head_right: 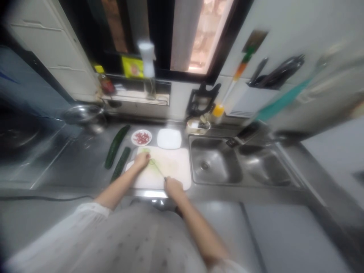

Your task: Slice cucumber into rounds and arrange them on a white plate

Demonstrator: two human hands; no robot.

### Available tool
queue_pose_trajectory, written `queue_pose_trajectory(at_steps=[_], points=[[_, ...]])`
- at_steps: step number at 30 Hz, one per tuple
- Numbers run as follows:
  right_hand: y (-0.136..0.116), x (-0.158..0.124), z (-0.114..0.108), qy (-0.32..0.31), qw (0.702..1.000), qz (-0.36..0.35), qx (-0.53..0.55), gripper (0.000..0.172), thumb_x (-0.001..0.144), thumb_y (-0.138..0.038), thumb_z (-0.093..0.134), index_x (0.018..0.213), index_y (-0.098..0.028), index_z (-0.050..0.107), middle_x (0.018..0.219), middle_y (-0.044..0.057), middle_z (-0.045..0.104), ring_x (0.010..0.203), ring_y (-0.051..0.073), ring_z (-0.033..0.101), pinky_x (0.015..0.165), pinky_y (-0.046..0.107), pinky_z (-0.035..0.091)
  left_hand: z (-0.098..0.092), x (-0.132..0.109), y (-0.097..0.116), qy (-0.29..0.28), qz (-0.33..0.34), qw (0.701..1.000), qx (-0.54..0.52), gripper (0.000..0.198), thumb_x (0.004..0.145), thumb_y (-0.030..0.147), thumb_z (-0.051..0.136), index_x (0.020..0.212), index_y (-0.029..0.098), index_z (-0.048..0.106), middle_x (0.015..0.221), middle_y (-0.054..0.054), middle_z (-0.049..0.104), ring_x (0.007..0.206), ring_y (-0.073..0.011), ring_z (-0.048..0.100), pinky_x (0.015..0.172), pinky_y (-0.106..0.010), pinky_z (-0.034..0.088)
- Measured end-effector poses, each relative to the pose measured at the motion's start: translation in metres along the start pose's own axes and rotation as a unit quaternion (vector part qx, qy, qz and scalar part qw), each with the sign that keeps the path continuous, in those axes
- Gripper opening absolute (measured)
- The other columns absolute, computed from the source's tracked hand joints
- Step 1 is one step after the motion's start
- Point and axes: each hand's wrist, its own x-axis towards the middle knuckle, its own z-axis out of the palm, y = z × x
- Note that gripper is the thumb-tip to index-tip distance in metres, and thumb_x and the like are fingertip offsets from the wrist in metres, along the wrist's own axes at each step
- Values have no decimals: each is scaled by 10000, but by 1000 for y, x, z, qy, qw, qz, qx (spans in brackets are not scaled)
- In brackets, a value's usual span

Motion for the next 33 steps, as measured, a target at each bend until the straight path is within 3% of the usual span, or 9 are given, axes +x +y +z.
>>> queue_pose_trajectory(at_steps=[24,33], points=[[12,-18,7,-1,1000,14,-11,331,955,-350,362,1107,-170,594,1018,141,694,946,239,661,737,311,454,-4,-6,4,-1,-4,1000,8,241,830,238,527,1039,241,649,1042,-69,655,1035,-216,603,865,-291,449],[15,-27,7,-22,999,27,-15,341,963,-363,362,1138,-175,587,1039,140,692,978,240,657,750,307,456,-4,-23,7,29,49,998,34,270,879,205,445,1038,228,661,1108,-75,649,1086,-216,562,904,-310,435]])
